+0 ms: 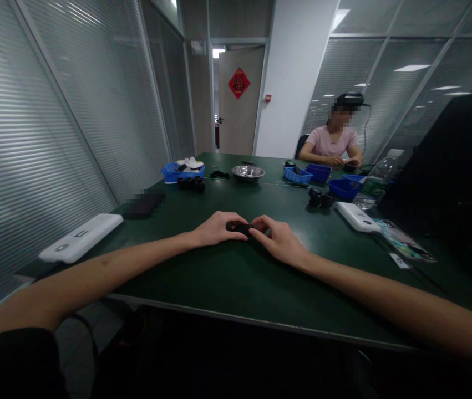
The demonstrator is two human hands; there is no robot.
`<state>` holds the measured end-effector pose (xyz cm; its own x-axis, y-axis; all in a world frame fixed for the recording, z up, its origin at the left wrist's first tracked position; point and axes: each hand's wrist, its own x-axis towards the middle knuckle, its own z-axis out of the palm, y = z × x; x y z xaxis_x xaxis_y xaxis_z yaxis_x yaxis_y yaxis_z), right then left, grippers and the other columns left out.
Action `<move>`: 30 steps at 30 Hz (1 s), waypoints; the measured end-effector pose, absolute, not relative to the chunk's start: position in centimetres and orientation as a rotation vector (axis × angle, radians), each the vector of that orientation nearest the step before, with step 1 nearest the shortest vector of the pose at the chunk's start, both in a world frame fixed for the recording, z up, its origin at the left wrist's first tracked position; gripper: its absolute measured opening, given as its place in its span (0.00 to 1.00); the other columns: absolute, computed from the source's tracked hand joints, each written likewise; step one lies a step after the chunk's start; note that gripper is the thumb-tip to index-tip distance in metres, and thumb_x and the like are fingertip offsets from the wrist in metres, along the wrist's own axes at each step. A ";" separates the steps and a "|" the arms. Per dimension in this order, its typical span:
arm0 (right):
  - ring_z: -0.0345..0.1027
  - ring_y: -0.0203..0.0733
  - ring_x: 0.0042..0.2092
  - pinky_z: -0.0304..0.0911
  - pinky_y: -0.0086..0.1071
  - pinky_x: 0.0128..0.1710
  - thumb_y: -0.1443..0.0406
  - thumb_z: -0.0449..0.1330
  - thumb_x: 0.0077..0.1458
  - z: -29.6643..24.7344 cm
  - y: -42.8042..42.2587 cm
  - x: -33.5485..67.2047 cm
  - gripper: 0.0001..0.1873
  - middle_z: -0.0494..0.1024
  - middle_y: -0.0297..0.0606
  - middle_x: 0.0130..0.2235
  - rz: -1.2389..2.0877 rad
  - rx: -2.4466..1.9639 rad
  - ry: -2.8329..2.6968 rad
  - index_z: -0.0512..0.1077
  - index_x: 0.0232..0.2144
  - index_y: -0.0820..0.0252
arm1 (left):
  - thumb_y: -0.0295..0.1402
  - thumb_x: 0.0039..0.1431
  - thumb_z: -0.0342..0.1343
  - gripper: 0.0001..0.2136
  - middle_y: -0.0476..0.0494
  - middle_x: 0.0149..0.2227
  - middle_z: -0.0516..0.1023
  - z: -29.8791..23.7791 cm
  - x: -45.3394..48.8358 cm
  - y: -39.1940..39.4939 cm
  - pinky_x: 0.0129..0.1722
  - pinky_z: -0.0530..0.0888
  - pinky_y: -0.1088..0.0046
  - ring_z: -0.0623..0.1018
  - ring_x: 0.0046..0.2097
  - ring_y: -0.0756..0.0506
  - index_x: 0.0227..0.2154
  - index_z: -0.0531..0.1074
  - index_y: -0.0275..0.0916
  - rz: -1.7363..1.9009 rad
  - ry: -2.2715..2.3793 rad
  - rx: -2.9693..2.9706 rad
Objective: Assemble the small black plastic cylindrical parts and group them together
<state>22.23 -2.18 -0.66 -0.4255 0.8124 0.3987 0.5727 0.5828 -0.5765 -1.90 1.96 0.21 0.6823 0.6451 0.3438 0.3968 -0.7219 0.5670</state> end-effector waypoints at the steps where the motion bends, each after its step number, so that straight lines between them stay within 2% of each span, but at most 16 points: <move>1: 0.75 0.40 0.37 0.67 0.35 0.38 0.58 0.60 0.66 -0.6 -2.2 22.3 0.11 0.81 0.36 0.37 0.472 -1.080 -2.167 0.73 0.47 0.57 | 0.46 0.59 0.66 0.21 0.43 0.41 0.80 0.2 -1.9 2.0 0.40 0.70 0.70 0.76 0.39 0.46 0.49 0.79 0.37 0.738 0.804 2.447; 6: 0.74 0.42 0.42 0.67 0.35 0.41 0.65 0.66 0.59 -0.3 -2.5 22.3 0.15 0.80 0.40 0.44 0.362 -1.027 -2.204 0.73 0.48 0.59 | 0.45 0.60 0.66 0.20 0.44 0.41 0.80 0.2 -2.0 2.1 0.39 0.69 0.71 0.75 0.39 0.46 0.50 0.79 0.37 0.732 0.785 2.471; 9: 0.74 0.43 0.42 0.68 0.35 0.40 0.61 0.64 0.62 -0.3 -2.5 22.2 0.14 0.80 0.40 0.44 0.370 -1.064 -2.157 0.73 0.48 0.58 | 0.45 0.60 0.66 0.20 0.43 0.41 0.80 0.1 -2.0 2.1 0.40 0.70 0.71 0.76 0.39 0.46 0.49 0.79 0.37 0.741 0.797 2.456; 12: 0.74 0.42 0.38 0.67 0.35 0.38 0.57 0.60 0.66 -0.4 -2.4 22.2 0.13 0.81 0.37 0.38 0.425 -1.110 -2.140 0.73 0.47 0.58 | 0.45 0.59 0.66 0.20 0.43 0.41 0.80 0.2 -1.9 2.0 0.40 0.70 0.70 0.76 0.39 0.46 0.49 0.79 0.37 0.745 0.809 2.445; 14: 0.73 0.41 0.37 0.67 0.35 0.38 0.59 0.61 0.65 -0.4 -2.3 22.3 0.11 0.80 0.37 0.37 0.431 -1.086 -2.172 0.74 0.46 0.58 | 0.45 0.59 0.66 0.20 0.43 0.40 0.80 0.3 -1.9 1.8 0.40 0.70 0.70 0.76 0.39 0.46 0.48 0.79 0.37 0.739 0.811 2.445; 18: 0.73 0.44 0.43 0.67 0.36 0.41 0.66 0.66 0.58 -0.3 -2.3 22.4 0.14 0.79 0.40 0.45 0.351 -1.011 -2.200 0.73 0.48 0.57 | 0.45 0.59 0.66 0.21 0.43 0.40 0.80 0.5 -1.9 1.8 0.40 0.70 0.70 0.75 0.39 0.45 0.49 0.79 0.36 0.730 0.826 2.446; 21: 0.74 0.44 0.43 0.67 0.36 0.41 0.62 0.65 0.61 -0.4 -2.4 22.3 0.14 0.80 0.40 0.44 0.380 -1.050 -2.162 0.73 0.48 0.57 | 0.45 0.60 0.65 0.20 0.43 0.41 0.80 0.4 -2.0 1.9 0.40 0.70 0.70 0.76 0.39 0.45 0.49 0.79 0.36 0.732 0.816 2.445; 25: 0.74 0.41 0.36 0.66 0.35 0.38 0.57 0.59 0.66 -0.5 -2.3 22.2 0.12 0.81 0.36 0.37 0.466 -1.106 -2.153 0.73 0.46 0.57 | 0.45 0.60 0.66 0.21 0.43 0.41 0.80 0.1 -2.0 2.1 0.40 0.70 0.70 0.76 0.39 0.45 0.50 0.79 0.37 0.751 0.791 2.454; 30: 0.73 0.42 0.42 0.66 0.34 0.40 0.63 0.66 0.59 -0.6 -2.1 22.4 0.14 0.79 0.39 0.43 0.363 -1.023 -2.201 0.73 0.47 0.57 | 0.45 0.60 0.66 0.20 0.43 0.41 0.80 0.1 -2.0 2.1 0.40 0.70 0.70 0.75 0.39 0.46 0.50 0.79 0.36 0.739 0.796 2.462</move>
